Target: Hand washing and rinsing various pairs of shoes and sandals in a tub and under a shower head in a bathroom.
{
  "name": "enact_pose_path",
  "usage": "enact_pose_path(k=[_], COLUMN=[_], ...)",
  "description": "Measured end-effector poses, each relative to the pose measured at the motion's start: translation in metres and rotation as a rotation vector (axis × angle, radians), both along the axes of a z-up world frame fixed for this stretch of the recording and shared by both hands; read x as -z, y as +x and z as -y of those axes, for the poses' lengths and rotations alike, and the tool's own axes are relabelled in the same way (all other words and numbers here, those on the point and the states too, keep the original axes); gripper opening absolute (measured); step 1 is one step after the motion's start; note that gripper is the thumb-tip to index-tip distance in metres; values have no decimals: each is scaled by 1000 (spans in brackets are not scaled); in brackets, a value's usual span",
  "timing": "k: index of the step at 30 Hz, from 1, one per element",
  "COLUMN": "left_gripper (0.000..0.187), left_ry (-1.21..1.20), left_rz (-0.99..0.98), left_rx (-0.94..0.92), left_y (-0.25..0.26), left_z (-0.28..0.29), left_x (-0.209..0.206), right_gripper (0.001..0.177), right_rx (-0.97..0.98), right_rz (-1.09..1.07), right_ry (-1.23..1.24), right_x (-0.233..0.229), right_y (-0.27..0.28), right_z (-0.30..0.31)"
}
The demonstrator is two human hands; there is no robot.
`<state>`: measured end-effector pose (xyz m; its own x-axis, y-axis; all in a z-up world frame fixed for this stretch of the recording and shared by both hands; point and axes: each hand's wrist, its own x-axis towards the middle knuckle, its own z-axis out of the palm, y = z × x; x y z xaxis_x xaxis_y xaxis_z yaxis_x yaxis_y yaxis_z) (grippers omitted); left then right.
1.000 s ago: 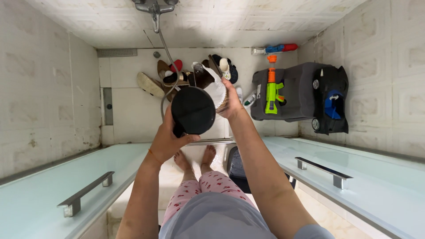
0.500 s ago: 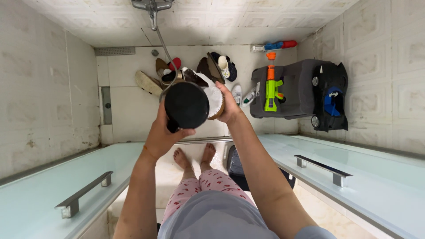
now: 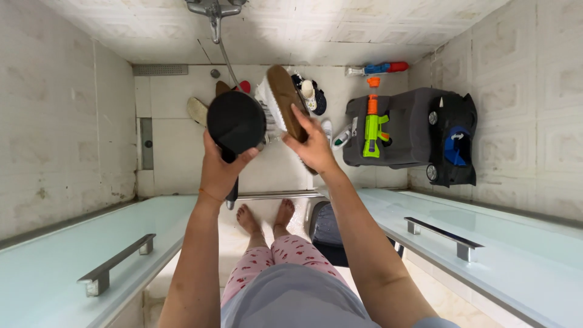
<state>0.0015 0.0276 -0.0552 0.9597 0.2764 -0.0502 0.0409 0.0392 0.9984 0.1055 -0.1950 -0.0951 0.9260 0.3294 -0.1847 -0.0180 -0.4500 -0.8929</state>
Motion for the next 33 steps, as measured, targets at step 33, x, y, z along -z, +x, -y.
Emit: enact_pose_path(k=[33], left_gripper=[109], left_ry=[-44], left_rz=[117], left_rx=[15], left_y=[-9], left_z=[18], left_x=[-18], right_gripper=[51], right_rx=[96], right_rz=[-1000], right_ry=[1157], right_x=[23], right_y=[-12], right_z=[14])
